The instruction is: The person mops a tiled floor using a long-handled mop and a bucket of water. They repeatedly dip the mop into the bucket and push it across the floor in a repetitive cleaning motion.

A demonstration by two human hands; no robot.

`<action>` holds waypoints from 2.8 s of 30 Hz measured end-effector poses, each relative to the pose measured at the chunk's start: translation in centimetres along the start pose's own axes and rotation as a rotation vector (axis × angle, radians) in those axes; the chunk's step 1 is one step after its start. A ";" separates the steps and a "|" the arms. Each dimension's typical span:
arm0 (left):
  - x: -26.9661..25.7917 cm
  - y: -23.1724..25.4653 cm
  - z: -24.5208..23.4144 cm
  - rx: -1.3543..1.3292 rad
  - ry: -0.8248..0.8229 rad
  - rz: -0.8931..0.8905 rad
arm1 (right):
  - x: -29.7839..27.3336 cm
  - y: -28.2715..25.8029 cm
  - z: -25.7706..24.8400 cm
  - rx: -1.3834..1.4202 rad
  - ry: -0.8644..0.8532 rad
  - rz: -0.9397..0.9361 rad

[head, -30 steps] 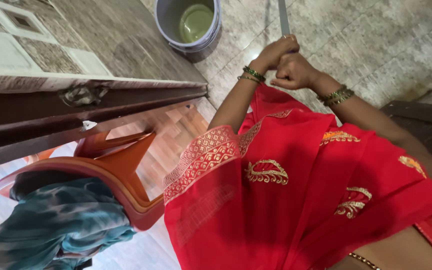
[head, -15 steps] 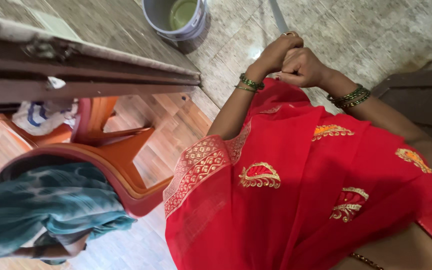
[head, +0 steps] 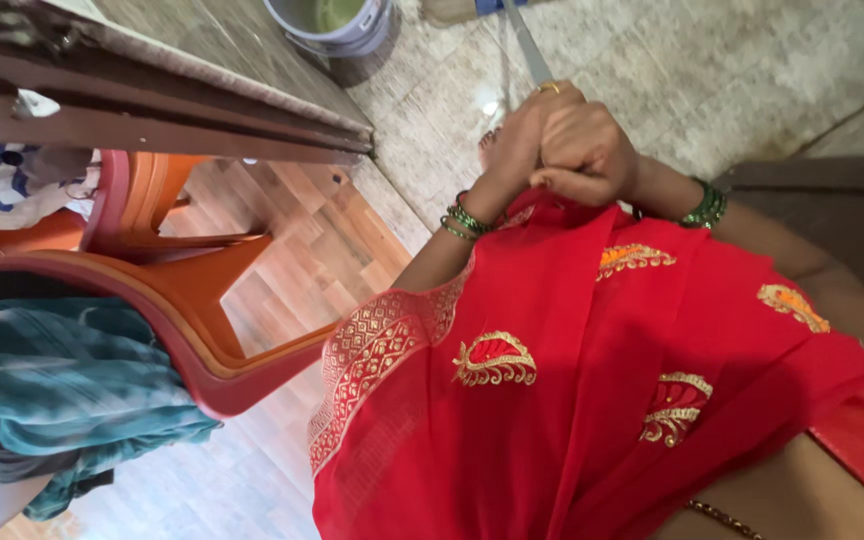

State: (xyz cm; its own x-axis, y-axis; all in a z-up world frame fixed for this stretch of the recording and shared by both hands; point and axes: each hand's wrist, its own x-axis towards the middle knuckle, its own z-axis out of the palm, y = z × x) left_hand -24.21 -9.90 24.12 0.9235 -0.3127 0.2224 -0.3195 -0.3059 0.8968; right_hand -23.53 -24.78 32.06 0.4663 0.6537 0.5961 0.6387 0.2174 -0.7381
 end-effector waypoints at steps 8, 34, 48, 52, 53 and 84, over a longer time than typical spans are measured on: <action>7.6 -2.5 -2.2 0.054 -0.090 0.067 | 4.4 5.0 -4.8 0.102 -0.054 -0.096; 18.8 -25.9 1.4 0.028 -0.085 0.130 | -0.6 27.8 -7.4 -0.375 -0.163 0.252; 10.4 -9.1 8.3 0.232 -0.009 -0.034 | -6.2 10.1 -7.9 -0.105 0.053 0.341; 7.4 -5.5 8.0 0.073 0.068 0.169 | -5.4 5.6 -8.6 0.025 -0.074 0.174; 7.1 -4.5 8.0 0.100 0.040 0.131 | -5.0 4.8 -9.0 0.039 -0.087 0.116; 29.7 -27.2 2.9 0.055 0.107 0.018 | 1.9 36.2 -18.4 -0.288 -0.385 0.241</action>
State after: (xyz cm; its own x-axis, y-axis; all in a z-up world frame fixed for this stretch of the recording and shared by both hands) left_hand 11.23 -13.50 5.25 0.9338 -0.2215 0.2809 -0.3451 -0.3512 0.8704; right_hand 11.72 -29.01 12.25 0.3966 0.8909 0.2214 0.7086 -0.1438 -0.6908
